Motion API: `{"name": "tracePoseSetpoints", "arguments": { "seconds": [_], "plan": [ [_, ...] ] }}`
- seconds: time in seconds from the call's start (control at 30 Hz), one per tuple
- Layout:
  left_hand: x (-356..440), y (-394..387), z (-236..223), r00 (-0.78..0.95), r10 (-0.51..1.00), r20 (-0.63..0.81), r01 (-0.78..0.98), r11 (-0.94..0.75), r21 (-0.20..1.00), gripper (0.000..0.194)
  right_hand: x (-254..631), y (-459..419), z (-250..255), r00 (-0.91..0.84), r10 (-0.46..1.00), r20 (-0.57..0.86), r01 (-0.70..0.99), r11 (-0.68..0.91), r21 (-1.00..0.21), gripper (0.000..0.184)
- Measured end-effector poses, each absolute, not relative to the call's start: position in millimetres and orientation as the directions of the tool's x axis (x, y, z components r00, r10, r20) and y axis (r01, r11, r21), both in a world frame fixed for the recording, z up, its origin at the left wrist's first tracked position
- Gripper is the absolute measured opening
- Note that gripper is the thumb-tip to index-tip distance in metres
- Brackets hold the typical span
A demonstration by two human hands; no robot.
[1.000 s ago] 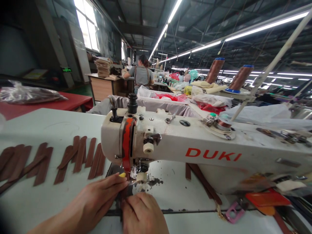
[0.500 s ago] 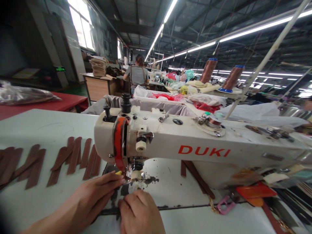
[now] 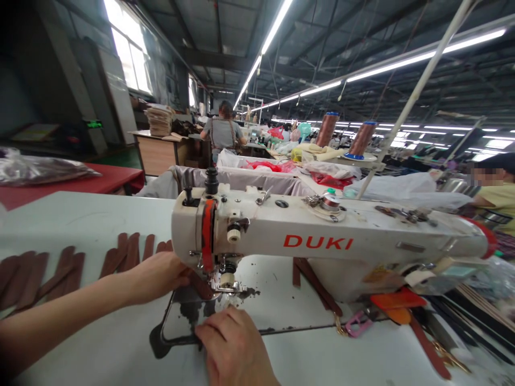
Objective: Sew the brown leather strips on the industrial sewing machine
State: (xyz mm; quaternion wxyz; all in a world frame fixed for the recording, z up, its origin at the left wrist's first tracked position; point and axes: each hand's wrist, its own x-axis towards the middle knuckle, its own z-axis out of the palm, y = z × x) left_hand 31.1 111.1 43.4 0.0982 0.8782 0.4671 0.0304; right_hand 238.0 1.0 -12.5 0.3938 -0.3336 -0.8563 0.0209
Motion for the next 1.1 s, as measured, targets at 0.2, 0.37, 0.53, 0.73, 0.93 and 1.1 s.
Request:
{"name": "tracePoseSetpoints", "arguments": {
  "seconds": [0.2, 0.37, 0.53, 0.73, 0.93, 1.1],
  "plan": [
    [37.7, 101.6, 57.9, 0.595, 0.795, -0.120, 0.796, -0.562, 0.223, 0.013, 235.1, -0.7, -8.1, -0.503, 0.547, 0.669, 0.554, 0.798, -0.236, 0.036],
    [42.9, 108.9, 60.2, 0.551, 0.808, -0.209, 0.821, -0.480, 0.308, 0.014, 240.0, -1.5, -8.0, -0.465, 0.573, 0.675, 0.559, 0.781, -0.277, 0.033],
    [37.1, 95.4, 58.9, 0.469, 0.836, -0.284, 0.836, -0.316, 0.449, 0.016, 235.8, -4.9, -1.0, -0.507, 0.483, 0.714, 0.558, 0.815, -0.155, 0.026],
    [42.6, 65.5, 32.4, 0.396, 0.803, -0.446, 0.713, 0.038, 0.700, 0.047, 223.3, -13.6, 1.8, -0.558, 0.462, 0.690, 0.543, 0.832, -0.117, 0.029],
    [50.7, 48.3, 11.8, 0.303, 0.926, -0.223, 0.696, -0.055, 0.716, 0.057, 233.2, -3.7, 0.0, -0.649, 0.450, 0.613, 0.549, 0.835, -0.032, 0.028],
    [46.6, 28.2, -4.8, 0.593, 0.701, 0.395, 0.619, -0.711, 0.333, 0.034, 237.3, 4.7, -9.2, -0.629, 0.443, 0.639, 0.590, 0.807, 0.020, 0.037]
  ]
}}
